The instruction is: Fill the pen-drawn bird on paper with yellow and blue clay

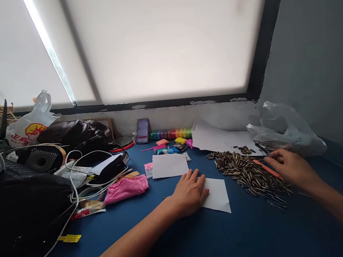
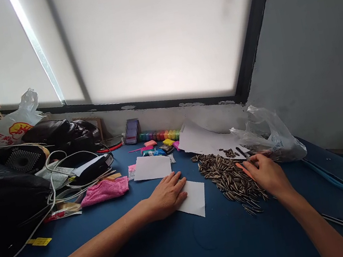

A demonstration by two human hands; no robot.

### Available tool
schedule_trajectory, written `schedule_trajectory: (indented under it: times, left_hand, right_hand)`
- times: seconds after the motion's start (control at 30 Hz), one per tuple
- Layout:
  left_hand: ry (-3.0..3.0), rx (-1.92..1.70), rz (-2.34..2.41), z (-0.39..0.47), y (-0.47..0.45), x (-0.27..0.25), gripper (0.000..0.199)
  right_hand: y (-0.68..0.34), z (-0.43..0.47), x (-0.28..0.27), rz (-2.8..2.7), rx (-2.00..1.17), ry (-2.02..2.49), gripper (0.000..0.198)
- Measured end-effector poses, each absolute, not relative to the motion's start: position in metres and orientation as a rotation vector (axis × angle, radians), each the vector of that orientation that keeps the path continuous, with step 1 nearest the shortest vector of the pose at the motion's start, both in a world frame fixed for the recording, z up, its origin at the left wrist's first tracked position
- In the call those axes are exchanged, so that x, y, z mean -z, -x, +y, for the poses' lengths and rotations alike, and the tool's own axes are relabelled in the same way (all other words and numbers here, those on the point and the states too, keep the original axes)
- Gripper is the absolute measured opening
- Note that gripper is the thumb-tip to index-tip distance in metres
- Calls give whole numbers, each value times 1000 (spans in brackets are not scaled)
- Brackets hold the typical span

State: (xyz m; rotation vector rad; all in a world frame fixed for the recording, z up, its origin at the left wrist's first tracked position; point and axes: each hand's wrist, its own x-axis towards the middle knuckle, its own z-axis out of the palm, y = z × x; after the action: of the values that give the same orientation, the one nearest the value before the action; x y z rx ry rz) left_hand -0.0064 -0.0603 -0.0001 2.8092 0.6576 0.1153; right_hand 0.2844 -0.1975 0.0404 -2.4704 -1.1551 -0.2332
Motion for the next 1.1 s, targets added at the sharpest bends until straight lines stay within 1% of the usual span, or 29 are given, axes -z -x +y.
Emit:
schedule_trajectory:
  times: [0.1,0.17,0.43,0.53,0.63,0.77,0.87,1.03,1.1]
  left_hand:
    - [-2807,-100,656,-63,7,-2,59]
    - [-2808,-98,661,-65,6,-2,60]
    - [-2784,-173,654,-65,3,4,62]
    - [-2743,-203,671,-55,5,-5,62]
    - [-2754,-257,765,-39,10,-13,55]
    - [-2791,-193,867,-16,21,-8,44]
    - [-2822,-191,883,-3,27,-1,45]
    - [-2859,-256,858,2,29,-6,50]
    - [-2871,-268,798,-5,26,-10,51]
  right_hand:
    - [-275,-193,-33,-1173,5,2526,32]
    - [-265,-187,-29,-1211,-83,2525,32]
    - [-234,-157,-22,-1285,-236,2358,32]
    - [-235,-158,-29,-1262,-265,2255,31]
    - [-237,-164,-37,-1248,-288,2177,31]
    - [-222,-171,-46,-1345,-328,2074,28]
    - [-196,-171,-48,-1487,-330,1992,28]
    - [-153,-170,-40,-1729,-319,1976,36]
    - [-148,-174,-35,-1798,-234,2030,31]
